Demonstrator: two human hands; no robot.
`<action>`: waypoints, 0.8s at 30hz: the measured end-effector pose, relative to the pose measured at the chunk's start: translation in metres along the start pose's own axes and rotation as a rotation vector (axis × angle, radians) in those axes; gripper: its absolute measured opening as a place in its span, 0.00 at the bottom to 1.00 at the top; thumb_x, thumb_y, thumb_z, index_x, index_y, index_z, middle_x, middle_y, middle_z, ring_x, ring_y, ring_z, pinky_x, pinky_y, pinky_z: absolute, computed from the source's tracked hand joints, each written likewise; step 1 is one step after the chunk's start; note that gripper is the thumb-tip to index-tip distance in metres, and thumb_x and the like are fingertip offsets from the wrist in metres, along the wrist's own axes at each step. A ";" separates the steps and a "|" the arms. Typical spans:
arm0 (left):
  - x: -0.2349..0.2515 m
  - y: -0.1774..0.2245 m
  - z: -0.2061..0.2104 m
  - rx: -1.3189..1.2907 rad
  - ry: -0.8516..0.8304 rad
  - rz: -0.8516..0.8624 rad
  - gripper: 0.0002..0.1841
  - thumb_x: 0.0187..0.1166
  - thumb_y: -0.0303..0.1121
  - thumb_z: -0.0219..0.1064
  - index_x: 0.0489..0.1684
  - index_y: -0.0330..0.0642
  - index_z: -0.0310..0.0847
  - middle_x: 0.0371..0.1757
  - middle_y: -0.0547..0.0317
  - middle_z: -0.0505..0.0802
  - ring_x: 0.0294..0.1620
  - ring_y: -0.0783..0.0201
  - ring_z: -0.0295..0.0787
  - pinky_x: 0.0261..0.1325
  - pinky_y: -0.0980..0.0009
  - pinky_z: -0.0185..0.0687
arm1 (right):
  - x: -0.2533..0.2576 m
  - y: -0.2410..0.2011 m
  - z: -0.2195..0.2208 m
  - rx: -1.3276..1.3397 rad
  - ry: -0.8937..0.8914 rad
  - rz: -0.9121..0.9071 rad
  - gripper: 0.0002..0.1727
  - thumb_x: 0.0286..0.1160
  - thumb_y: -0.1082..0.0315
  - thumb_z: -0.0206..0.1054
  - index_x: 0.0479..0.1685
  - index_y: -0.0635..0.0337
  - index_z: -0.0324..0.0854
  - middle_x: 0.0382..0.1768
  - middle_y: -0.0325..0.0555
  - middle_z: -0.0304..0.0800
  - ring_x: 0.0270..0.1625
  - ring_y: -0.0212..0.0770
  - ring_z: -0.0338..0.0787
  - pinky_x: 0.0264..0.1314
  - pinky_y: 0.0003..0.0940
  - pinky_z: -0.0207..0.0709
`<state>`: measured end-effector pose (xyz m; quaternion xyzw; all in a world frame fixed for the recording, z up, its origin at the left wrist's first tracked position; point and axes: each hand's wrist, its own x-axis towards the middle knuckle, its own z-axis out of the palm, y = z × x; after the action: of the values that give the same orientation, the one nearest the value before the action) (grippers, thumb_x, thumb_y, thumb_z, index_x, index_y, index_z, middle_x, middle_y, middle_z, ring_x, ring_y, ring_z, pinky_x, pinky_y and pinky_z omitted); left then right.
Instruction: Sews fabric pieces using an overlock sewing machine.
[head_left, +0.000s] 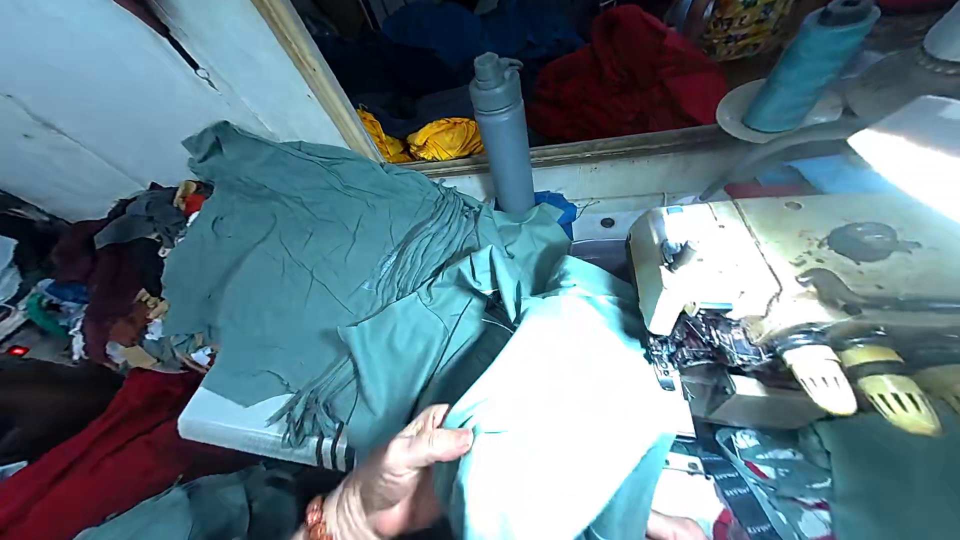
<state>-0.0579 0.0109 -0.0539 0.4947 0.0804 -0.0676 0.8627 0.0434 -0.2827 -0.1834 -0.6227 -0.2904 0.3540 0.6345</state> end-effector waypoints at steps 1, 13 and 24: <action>-0.008 -0.006 0.006 -0.056 0.010 -0.016 0.09 0.78 0.38 0.69 0.47 0.59 0.96 0.46 0.69 0.99 0.48 0.76 0.95 0.55 0.74 0.91 | -0.002 -0.001 0.000 0.013 -0.006 -0.006 0.07 0.71 0.76 0.72 0.44 0.71 0.88 0.38 0.34 0.96 0.44 0.17 0.91 0.56 0.21 0.86; -0.007 -0.042 0.009 1.795 0.616 0.346 0.13 0.74 0.40 0.71 0.47 0.41 0.93 0.46 0.53 0.96 0.49 0.51 0.94 0.56 0.45 0.84 | -0.019 -0.007 -0.007 0.047 -0.087 -0.151 0.11 0.68 0.80 0.73 0.49 0.70 0.87 0.43 0.36 0.97 0.48 0.21 0.93 0.57 0.22 0.87; 0.021 -0.103 0.082 1.021 0.537 0.301 0.12 0.83 0.27 0.59 0.37 0.34 0.89 0.30 0.63 0.91 0.33 0.78 0.86 0.43 0.80 0.81 | -0.019 -0.023 -0.008 0.019 -0.199 -0.237 0.07 0.70 0.77 0.71 0.39 0.75 0.84 0.30 0.43 0.91 0.37 0.19 0.87 0.45 0.16 0.79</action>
<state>-0.0514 -0.1123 -0.1043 0.8526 0.1820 0.1528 0.4654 0.0408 -0.3022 -0.1591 -0.5399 -0.4198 0.3392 0.6459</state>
